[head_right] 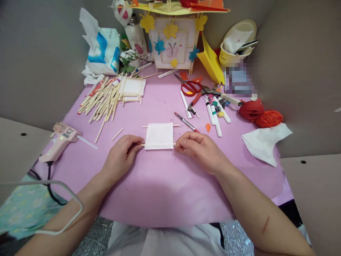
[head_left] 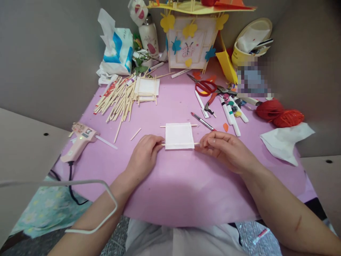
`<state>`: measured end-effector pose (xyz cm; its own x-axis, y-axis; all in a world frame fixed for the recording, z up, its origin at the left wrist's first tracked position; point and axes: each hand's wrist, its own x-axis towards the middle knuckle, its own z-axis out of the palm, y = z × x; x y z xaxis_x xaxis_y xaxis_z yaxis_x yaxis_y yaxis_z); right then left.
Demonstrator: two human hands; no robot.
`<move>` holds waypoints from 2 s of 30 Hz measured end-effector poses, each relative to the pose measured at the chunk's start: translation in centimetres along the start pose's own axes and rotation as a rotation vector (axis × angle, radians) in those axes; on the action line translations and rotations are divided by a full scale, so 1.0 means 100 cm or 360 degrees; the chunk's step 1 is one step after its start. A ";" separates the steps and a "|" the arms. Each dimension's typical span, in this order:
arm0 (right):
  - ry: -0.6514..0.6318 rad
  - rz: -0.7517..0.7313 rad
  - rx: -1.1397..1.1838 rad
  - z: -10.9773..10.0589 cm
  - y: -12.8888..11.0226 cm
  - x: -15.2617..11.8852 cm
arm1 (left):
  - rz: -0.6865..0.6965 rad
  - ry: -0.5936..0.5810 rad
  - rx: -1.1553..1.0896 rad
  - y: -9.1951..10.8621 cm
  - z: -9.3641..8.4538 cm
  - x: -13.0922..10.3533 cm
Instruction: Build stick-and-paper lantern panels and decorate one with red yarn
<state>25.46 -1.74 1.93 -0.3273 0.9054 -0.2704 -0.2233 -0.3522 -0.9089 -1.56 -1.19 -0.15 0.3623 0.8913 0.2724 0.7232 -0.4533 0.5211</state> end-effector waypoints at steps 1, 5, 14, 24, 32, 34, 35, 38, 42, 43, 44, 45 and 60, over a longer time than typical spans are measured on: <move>-0.0003 -0.0015 0.0048 0.001 0.001 0.001 | -0.0006 -0.0016 -0.0002 0.001 0.000 0.000; -0.0009 -0.0024 0.0132 0.003 0.004 0.004 | -0.0021 -0.0073 -0.0015 0.002 0.002 -0.002; -0.0085 0.0048 0.0316 0.006 0.005 0.007 | -0.0005 -0.0159 0.0021 0.004 0.005 -0.003; -0.0209 0.0108 0.0521 0.009 0.006 0.013 | 0.0074 -0.0161 0.0052 0.006 0.007 -0.004; -0.0131 0.0188 0.0715 0.005 0.005 0.017 | 0.0119 -0.0182 0.0093 0.009 0.005 -0.005; -0.0114 0.0204 0.0735 0.005 0.005 0.018 | 0.0129 -0.0220 0.0092 0.012 0.004 -0.005; -0.0108 0.0211 0.0746 0.005 0.005 0.018 | 0.0131 -0.0226 0.0090 0.013 0.003 -0.004; -0.0094 0.0228 0.0802 0.006 0.006 0.018 | 0.0134 -0.0195 0.0081 0.019 0.004 -0.004; -0.0079 0.0251 0.0854 0.007 0.005 0.019 | 0.0107 -0.0165 0.0102 0.025 0.010 -0.001; -0.0075 0.0254 0.0856 0.007 0.005 0.019 | 0.0088 -0.0151 0.0118 0.027 0.012 0.000; -0.0072 0.0254 0.0857 0.007 0.006 0.019 | 0.0070 -0.0134 0.0139 0.028 0.014 0.001; -0.0069 0.0250 0.0860 0.007 0.006 0.019 | 0.0059 -0.0116 0.0162 0.029 0.016 0.002; -0.0081 0.0153 0.0835 0.004 0.006 0.020 | 0.0145 0.0021 0.0305 0.031 0.027 0.006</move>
<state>24.28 -0.20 0.94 -0.4100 0.8552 -0.3172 -0.6147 -0.5160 -0.5966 2.54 -2.07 -0.56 0.4246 0.8459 0.3227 0.7869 -0.5211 0.3306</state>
